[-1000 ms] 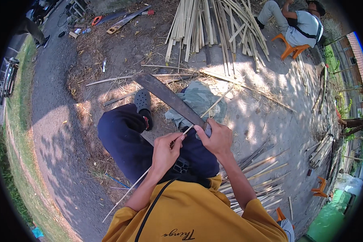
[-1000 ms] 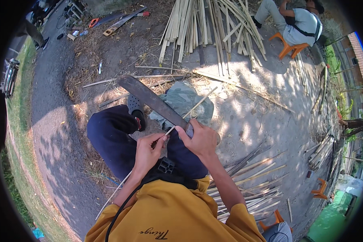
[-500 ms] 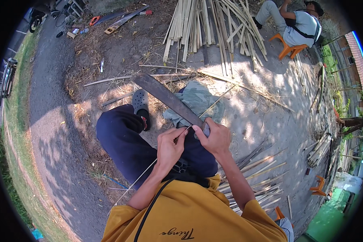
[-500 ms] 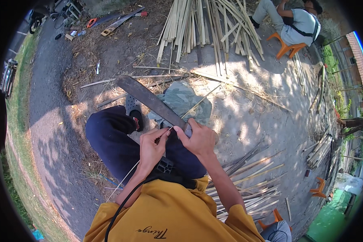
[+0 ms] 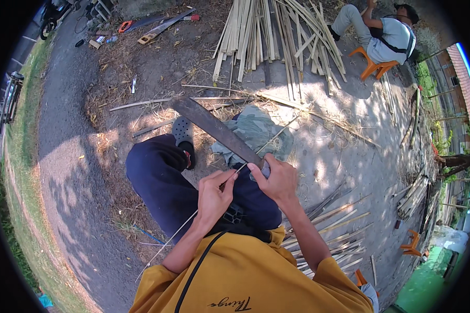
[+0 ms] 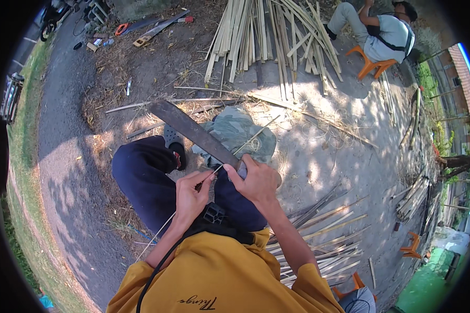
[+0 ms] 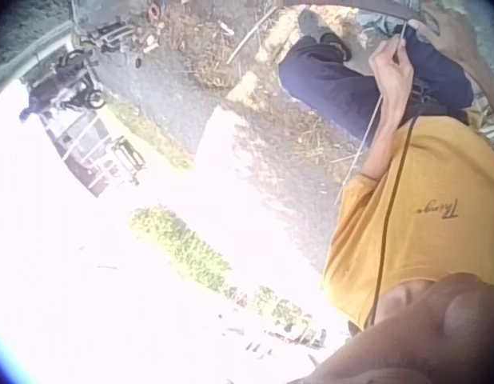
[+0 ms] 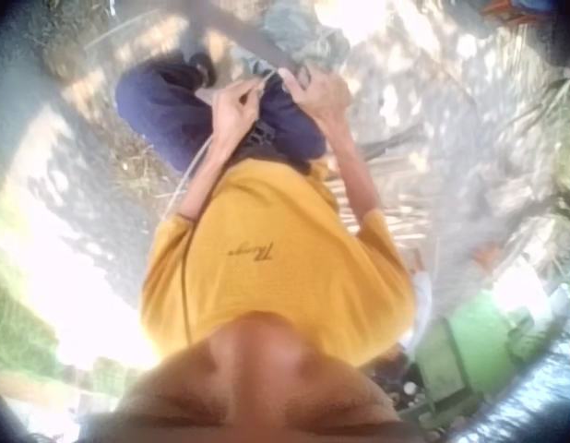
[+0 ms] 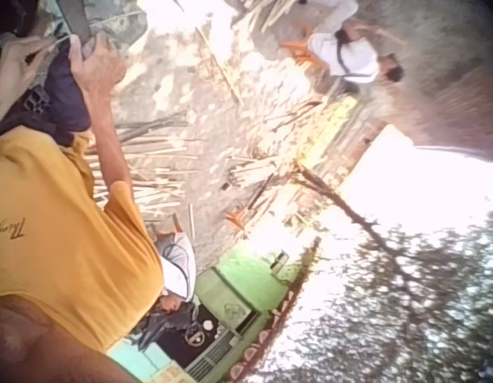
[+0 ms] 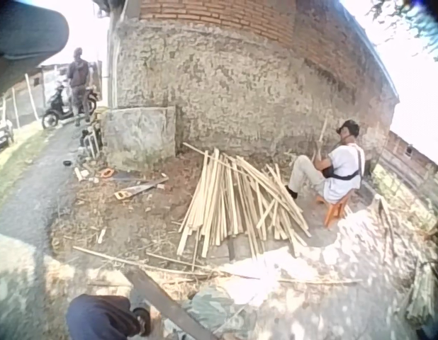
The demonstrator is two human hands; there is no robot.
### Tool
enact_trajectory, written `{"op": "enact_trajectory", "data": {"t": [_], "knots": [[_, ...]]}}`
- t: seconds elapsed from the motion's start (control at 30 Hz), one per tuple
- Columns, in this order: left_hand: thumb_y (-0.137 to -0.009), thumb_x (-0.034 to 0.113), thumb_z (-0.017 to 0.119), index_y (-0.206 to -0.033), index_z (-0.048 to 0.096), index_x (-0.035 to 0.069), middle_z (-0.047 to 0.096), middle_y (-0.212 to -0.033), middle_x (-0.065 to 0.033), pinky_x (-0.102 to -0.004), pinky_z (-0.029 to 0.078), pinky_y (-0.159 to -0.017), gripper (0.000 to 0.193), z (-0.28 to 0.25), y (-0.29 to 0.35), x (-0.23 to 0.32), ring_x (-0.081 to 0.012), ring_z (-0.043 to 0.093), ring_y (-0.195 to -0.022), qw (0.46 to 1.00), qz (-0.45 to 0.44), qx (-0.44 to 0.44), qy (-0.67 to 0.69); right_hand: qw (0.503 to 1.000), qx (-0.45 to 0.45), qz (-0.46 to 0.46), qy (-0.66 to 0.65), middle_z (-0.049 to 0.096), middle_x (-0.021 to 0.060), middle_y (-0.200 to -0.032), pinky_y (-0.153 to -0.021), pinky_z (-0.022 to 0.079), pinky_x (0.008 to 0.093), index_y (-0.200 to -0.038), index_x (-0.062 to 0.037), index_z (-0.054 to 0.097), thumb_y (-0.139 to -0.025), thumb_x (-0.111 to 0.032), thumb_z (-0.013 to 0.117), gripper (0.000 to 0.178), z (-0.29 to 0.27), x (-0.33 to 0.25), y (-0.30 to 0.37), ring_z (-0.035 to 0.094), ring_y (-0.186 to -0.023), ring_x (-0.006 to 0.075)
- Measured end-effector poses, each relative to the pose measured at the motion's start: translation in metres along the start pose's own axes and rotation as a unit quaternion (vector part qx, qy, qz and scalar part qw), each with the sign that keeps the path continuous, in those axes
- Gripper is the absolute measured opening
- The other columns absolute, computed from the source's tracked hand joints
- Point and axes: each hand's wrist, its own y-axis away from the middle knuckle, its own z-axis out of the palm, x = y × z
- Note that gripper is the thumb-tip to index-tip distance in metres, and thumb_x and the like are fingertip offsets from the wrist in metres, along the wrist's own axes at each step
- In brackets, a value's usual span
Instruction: The person shaves a thin bamboo strip using a machete and bends the strip with both hands.
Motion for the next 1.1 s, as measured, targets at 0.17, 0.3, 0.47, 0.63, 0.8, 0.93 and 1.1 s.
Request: {"op": "enact_trajectory", "data": {"t": [0.17,0.3,0.47,0.63,0.8,0.93,1.1], "knots": [[-0.096,0.001,0.073,-0.108,0.079,-0.004,0.065,-0.072,-0.0147,-0.0320,0.041,-0.056,0.014,-0.024,0.026,-0.012,-0.0173,0.056,-0.058,1.000,-0.024,-0.017,0.004,0.997,0.057,0.007,-0.049,0.061,0.0193,-0.059,-0.056,0.050,0.0496,-0.088,-0.0051,0.069,-0.095,-0.057,0.071,0.052,0.006,0.022,-0.004,0.066,-0.059,0.0431],[-0.096,0.001,0.073,-0.108,0.079,-0.004,0.072,-0.078,-0.0181,-0.0306,0.047,-0.060,0.014,-0.028,0.029,-0.011,-0.0183,0.064,-0.062,0.998,-0.054,-0.008,0.009,0.999,0.025,0.013,-0.026,0.062,0.0194,-0.060,-0.058,0.050,0.0496,-0.089,-0.0047,0.070,-0.095,-0.055,0.071,0.051,-0.001,0.006,-0.003,0.066,-0.060,0.0431],[-0.096,0.001,0.073,-0.106,0.078,-0.005,0.074,-0.080,-0.0166,-0.0314,0.047,-0.060,0.013,-0.013,0.010,-0.003,-0.0169,0.064,-0.062,0.999,-0.044,-0.024,0.014,1.000,-0.007,0.010,-0.015,0.063,0.0203,-0.063,-0.060,0.050,0.0501,-0.090,-0.0038,0.071,-0.095,-0.054,0.071,0.051,0.001,0.002,-0.004,0.068,-0.065,0.0430],[-0.097,0.001,0.072,-0.106,0.078,-0.005,0.073,-0.078,-0.0157,-0.0304,0.047,-0.060,0.013,-0.024,0.037,-0.018,-0.0157,0.062,-0.061,0.998,-0.032,0.011,0.053,1.000,0.018,0.009,-0.024,0.064,0.0204,-0.063,-0.061,0.051,0.0497,-0.091,-0.0040,0.071,-0.095,-0.055,0.071,0.051,0.003,0.013,-0.003,0.068,-0.064,0.0434],[-0.098,0.001,0.072,-0.107,0.079,-0.004,0.067,-0.071,-0.0093,-0.0281,0.035,-0.052,0.013,-0.014,0.018,-0.011,-0.0075,0.049,-0.057,1.000,-0.012,-0.006,0.012,0.999,0.005,0.016,-0.031,0.064,0.0204,-0.063,-0.062,0.052,0.0494,-0.093,-0.0042,0.072,-0.095,-0.055,0.071,0.051,0.002,0.004,-0.003,0.068,-0.064,0.0433],[-0.098,0.002,0.073,-0.105,0.080,-0.003,0.061,-0.066,-0.0052,-0.0282,0.032,-0.051,0.012,-0.018,0.019,-0.006,-0.0075,0.046,-0.056,1.000,-0.020,-0.005,0.014,1.000,0.012,0.011,-0.021,0.064,0.0209,-0.064,-0.063,0.052,0.0498,-0.097,-0.0037,0.074,-0.095,-0.055,0.070,0.052,0.006,0.016,-0.005,0.068,-0.064,0.0436],[-0.097,0.000,0.072,-0.105,0.080,-0.004,0.069,-0.072,-0.0110,-0.0302,0.041,-0.055,0.012,-0.043,0.053,-0.017,-0.0144,0.054,-0.056,0.996,-0.078,-0.026,-0.016,1.000,0.011,0.005,0.005,0.064,0.0213,-0.064,-0.064,0.053,0.0501,-0.101,-0.0035,0.075,-0.095,-0.055,0.070,0.053,0.002,0.010,-0.004,0.068,-0.064,0.0439]]}}
